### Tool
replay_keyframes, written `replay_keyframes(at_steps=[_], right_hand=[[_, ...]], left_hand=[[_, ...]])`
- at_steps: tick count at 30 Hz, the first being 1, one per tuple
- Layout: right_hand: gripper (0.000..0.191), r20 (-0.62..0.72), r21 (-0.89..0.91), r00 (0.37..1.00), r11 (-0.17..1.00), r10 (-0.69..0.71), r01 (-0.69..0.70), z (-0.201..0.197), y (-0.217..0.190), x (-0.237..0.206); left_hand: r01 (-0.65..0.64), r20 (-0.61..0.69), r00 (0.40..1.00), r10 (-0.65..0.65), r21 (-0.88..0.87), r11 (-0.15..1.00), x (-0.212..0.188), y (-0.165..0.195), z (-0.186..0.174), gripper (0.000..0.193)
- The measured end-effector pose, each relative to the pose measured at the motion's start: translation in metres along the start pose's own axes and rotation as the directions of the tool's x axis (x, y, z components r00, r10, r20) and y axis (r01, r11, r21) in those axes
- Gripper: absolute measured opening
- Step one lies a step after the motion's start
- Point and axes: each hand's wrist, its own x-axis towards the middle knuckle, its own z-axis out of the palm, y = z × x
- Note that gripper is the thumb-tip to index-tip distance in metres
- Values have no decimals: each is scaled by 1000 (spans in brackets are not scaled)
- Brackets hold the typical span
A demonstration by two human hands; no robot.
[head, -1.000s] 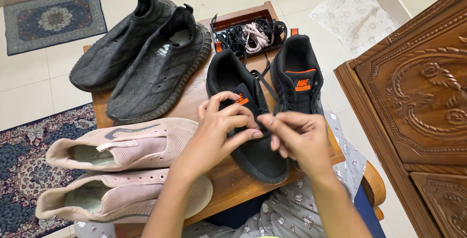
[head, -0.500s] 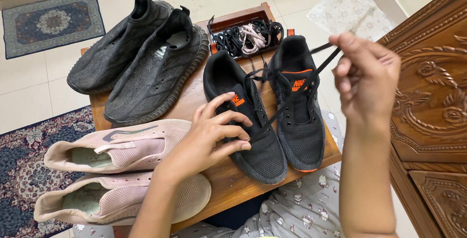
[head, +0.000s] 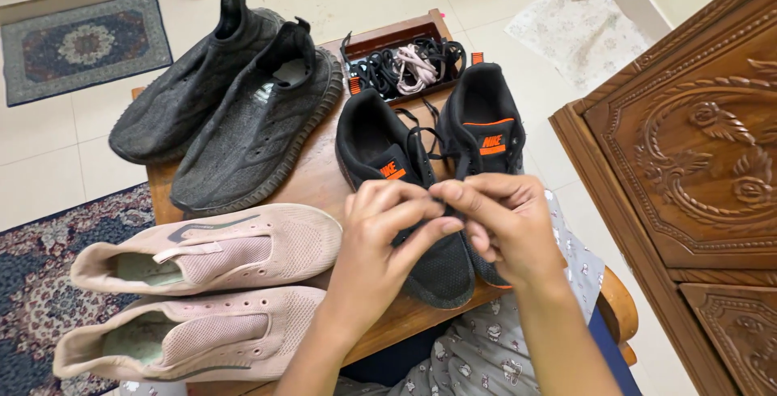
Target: The person removes laces from a pair of black slip-on shoes and then re-laces them. They then move to a pair of black Nike sneakers, remove the laces, and begin re-lacing them. The person handles the shoes and laces by hand on a wooden table.
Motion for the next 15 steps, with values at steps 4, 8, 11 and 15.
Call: replay_keyframes(at_steps=[4, 8, 11, 15], right_hand=[[16, -1, 54, 1000, 999, 4, -4, 2, 10, -3], [15, -35, 107, 999, 994, -28, 31, 5, 19, -5], [14, -57, 137, 998, 990, -28, 36, 7, 20, -5], [14, -97, 162, 993, 984, -60, 75, 4, 18, -2]], left_hand=[[8, -66, 998, -9, -16, 1000, -14, 1, -2, 18], [61, -39, 997, -61, -11, 998, -38, -3, -9, 15], [25, 22, 999, -26, 17, 1000, -56, -12, -19, 12], [-51, 88, 995, 43, 89, 995, -82, -27, -34, 16]])
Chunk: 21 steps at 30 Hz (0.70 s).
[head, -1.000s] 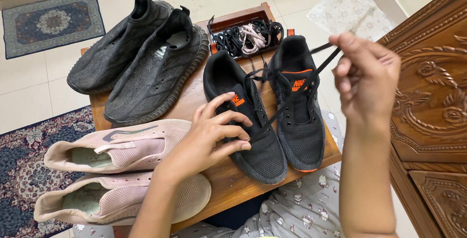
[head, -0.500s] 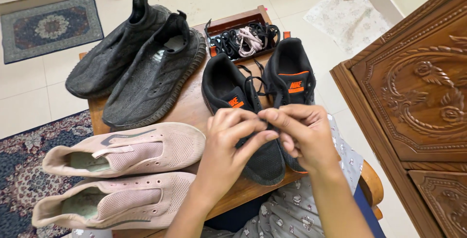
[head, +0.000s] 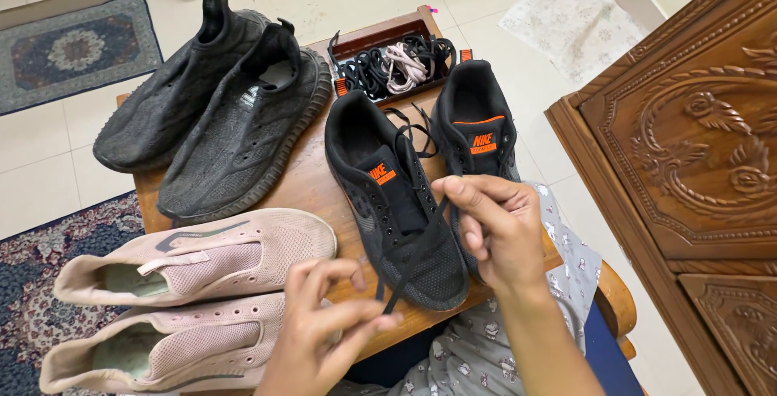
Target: The person removes laces from a pair of black slip-on shoes and then re-laces them. They then move to a pair of black Nike sneakers, remove the laces, and begin re-lacing them. The person handles the shoes and laces by hand on a wooden table.
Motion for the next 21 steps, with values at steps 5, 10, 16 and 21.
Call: replay_keyframes(at_steps=[5, 10, 16, 21], right_hand=[[15, -94, 48, 996, 999, 6, -2, -10, -5, 10], [17, -110, 153, 994, 988, 14, 3, -20, -11, 26], [17, -89, 230, 994, 972, 61, -40, -20, -5, 13], [15, -76, -56, 992, 994, -97, 92, -8, 19, -25]], left_hand=[[-37, 90, 995, 31, 71, 997, -39, -26, -4, 21], [-72, 143, 988, 54, 123, 990, -77, -53, 0, 24], [-2, 136, 990, -28, 218, 976, -63, -42, -16, 43], [156, -155, 979, -134, 135, 979, 1, 16, -10, 61]])
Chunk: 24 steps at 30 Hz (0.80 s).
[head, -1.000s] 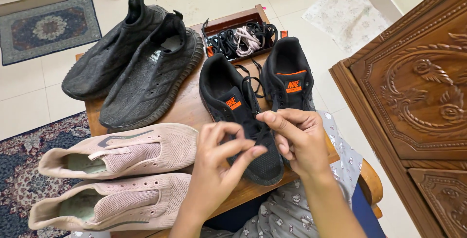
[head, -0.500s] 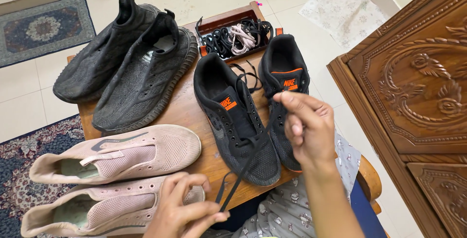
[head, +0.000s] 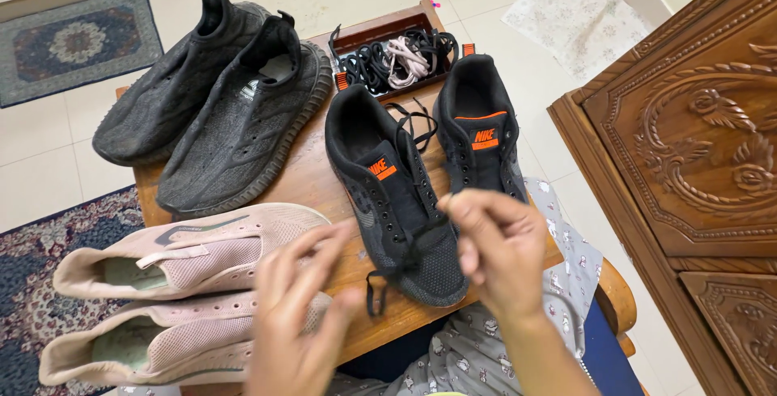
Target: The person removes laces from a pair of black slip-on shoes and then re-laces them. They then move to a pair of black Nike sneakers, remove the laces, and begin re-lacing them. The person handles the shoes and laces by hand on a wooden table.
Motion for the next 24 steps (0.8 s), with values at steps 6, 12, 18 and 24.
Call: replay_keyframes(at_steps=[6, 12, 18, 24], right_hand=[[15, 159, -80, 987, 997, 2, 11, 3, 21, -27], [13, 178, -157, 984, 987, 10, 19, 6, 35, -41], [12, 265, -252, 964, 964, -13, 82, 8, 45, -53], [12, 358, -358, 934, 922, -11, 148, 9, 51, -66]], left_hand=[[259, 123, 966, -229, -510, 820, 46, 46, 40, 27], [518, 376, 846, -378, -745, 420, 62, 37, 44, 30], [376, 247, 925, -289, -698, 610, 78, 21, 27, 31], [321, 218, 946, -241, -749, 580, 97, 5, 19, 30]])
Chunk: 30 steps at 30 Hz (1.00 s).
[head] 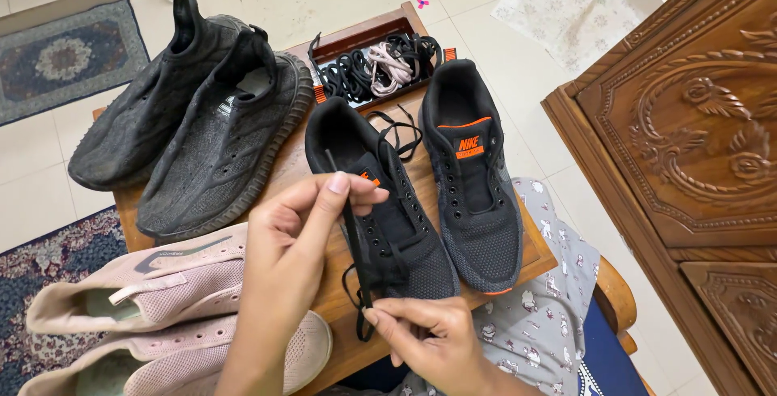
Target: The person removes laces from a pair of black slip-on shoes and then re-laces them. They then move to a pair of black Nike sneakers, remove the laces, and begin re-lacing them. The person handles the shoes and laces by hand on a wooden table.
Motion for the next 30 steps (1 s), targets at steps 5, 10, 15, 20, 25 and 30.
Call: replay_keyframes(at_steps=[5, 10, 15, 20, 25, 30], right_hand=[[19, -34, -112, 999, 993, 24, -28, -17, -16, 11], [38, -294, -500, 949, 864, -109, -55, -46, -34, 38], [38, -312, -586, 925, 810, -215, -9, -34, -37, 54], [26, -337, -558, 927, 828, -164, -56, -31, -38, 60], [19, -311, -521, 931, 854, -189, -1, -34, -36, 60], [11, -305, -389, 947, 921, -100, -28, -41, -25, 59]], left_hand=[[217, 31, 976, -215, -112, 970, -3, 0, 7, 31], [181, -58, 983, -175, 499, 848, -24, -5, 20, 25], [247, -118, 967, -227, 656, 713, -27, -16, 26, 28], [114, -105, 993, -58, 681, 723, -26, -20, 26, 23], [230, -179, 973, -148, 642, 731, -24, -22, 31, 23], [128, -125, 991, -53, 727, 675, -20, -21, 33, 19]])
